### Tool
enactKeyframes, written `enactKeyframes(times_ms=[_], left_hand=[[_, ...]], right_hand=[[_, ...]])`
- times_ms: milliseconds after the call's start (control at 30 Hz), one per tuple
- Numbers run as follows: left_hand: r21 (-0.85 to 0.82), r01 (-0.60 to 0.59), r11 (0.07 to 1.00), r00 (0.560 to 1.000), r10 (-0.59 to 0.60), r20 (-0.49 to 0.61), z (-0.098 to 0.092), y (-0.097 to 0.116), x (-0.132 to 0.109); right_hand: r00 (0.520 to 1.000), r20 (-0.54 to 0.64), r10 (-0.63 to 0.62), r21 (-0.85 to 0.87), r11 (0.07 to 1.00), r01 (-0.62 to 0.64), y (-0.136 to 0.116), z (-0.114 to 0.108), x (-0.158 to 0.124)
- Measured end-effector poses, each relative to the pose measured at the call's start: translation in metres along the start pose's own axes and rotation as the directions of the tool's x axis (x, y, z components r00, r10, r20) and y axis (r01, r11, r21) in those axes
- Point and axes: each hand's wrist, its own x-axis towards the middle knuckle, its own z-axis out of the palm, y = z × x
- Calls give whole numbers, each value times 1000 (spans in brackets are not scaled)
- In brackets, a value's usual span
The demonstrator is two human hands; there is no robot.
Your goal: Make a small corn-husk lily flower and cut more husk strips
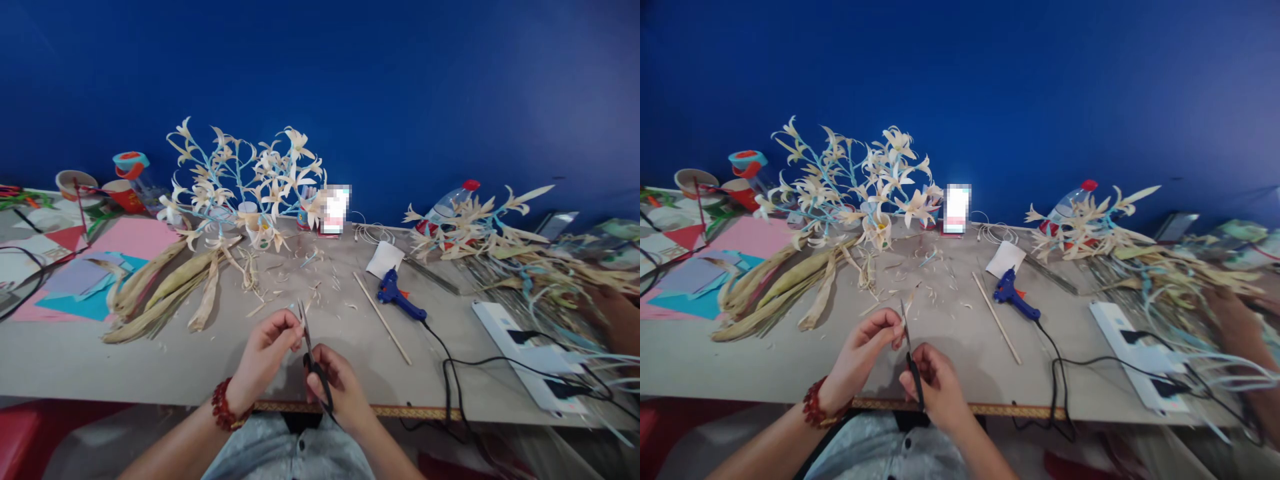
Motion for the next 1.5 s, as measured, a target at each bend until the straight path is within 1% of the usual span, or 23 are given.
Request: enactKeyframes(times_ms=[267,667,833,967,1067,1167,1267,1367,1500], left_hand=[[-4,-20,1000,1000,20,15,-1,-4,-1],[-13,-10,1000,1000,10,19,-5,-4,-1],[-12,18,1000,999,-18,35,-10,-1,1],[8,49,999,999,-49,15,-13,-1,2],[-39,73,997,997,-72,11,-11,-2,2],[-96,72,993,997,-68,47,-7,-4,2],[-116,77,990,995,-70,65,-5,-5,2],[-138,87,987,994,-77,80,-5,-4,1],[-165,88,982,992,-72,100,-5,-3,1]], right_hand=[[999,-25,35,39,999,-34,3,0,2],[995,-53,79,-13,997,-80,-2,-3,0],[994,-81,75,-85,993,-82,-5,-12,3],[991,-125,46,-127,990,-62,-10,-21,4],[997,-68,38,-116,992,-46,-13,-20,1],[1000,-7,11,-97,995,-12,-13,-14,-3],[1000,-3,-15,-88,996,15,-10,-11,-4],[1000,2,-18,-97,995,18,-8,-12,-3],[999,15,-39,-171,984,41,-7,-19,-2]])
